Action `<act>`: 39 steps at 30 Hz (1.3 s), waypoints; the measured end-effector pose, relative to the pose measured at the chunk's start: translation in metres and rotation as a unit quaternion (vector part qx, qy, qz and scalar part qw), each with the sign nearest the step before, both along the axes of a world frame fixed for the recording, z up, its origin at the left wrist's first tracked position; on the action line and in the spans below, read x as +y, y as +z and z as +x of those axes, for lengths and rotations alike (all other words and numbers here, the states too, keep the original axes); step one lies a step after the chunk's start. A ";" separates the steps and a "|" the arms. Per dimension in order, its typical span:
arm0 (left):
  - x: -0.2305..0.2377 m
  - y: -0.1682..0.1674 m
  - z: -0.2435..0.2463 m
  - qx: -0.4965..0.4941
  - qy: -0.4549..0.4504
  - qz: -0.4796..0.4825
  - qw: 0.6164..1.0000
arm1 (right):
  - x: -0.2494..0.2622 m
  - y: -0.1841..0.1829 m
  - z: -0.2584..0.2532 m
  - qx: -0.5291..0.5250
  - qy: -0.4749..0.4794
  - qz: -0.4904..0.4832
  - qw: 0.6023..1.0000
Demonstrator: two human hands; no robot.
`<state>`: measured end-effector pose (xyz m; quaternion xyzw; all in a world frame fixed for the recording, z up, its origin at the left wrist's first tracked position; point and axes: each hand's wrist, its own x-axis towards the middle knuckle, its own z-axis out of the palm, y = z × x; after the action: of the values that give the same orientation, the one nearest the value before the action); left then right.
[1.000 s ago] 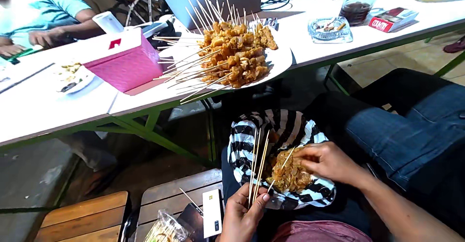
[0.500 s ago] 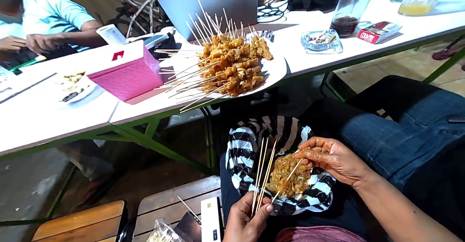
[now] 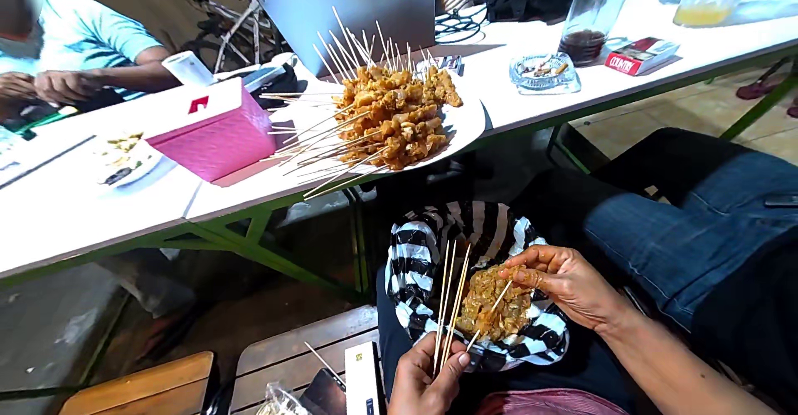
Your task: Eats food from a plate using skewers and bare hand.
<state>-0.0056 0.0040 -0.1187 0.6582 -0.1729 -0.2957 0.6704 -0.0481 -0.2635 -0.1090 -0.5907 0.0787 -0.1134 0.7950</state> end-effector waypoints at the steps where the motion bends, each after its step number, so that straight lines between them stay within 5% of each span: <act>1: -0.001 0.000 0.000 0.001 0.002 -0.002 1.000 | 0.002 0.001 0.000 0.015 0.000 0.029 0.999; 8: -0.003 -0.002 -0.003 0.007 0.016 -0.026 1.000 | 0.021 0.010 0.001 0.096 0.003 0.162 0.982; 17: -0.008 -0.001 -0.005 -0.009 0.041 -0.054 0.998 | 0.038 0.008 -0.001 0.090 0.043 0.130 0.986; 23: 0.001 -0.002 0.002 -0.060 0.062 -0.042 0.995 | -0.006 0.009 0.000 0.046 0.011 -0.181 0.982; 28: 0.005 -0.001 0.006 -0.073 0.077 -0.017 0.994 | -0.018 -0.006 -0.009 -0.022 0.070 -0.552 0.830; 35: 0.005 0.002 0.006 -0.080 0.072 -0.013 0.994 | 0.015 -0.030 0.002 -0.059 0.125 -0.714 0.687; 37: 0.006 0.003 0.006 -0.078 0.070 -0.011 0.994 | 0.016 -0.033 0.010 -0.075 0.112 -0.723 0.678; 39: 0.006 0.003 0.007 -0.081 0.071 -0.011 0.994 | 0.009 -0.032 0.016 -0.066 0.099 -0.680 0.723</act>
<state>0.0011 0.0100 -0.1153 0.6835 -0.1826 -0.1913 0.6804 -0.0325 -0.2547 -0.1411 -0.9683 -0.1309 -0.0956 0.1898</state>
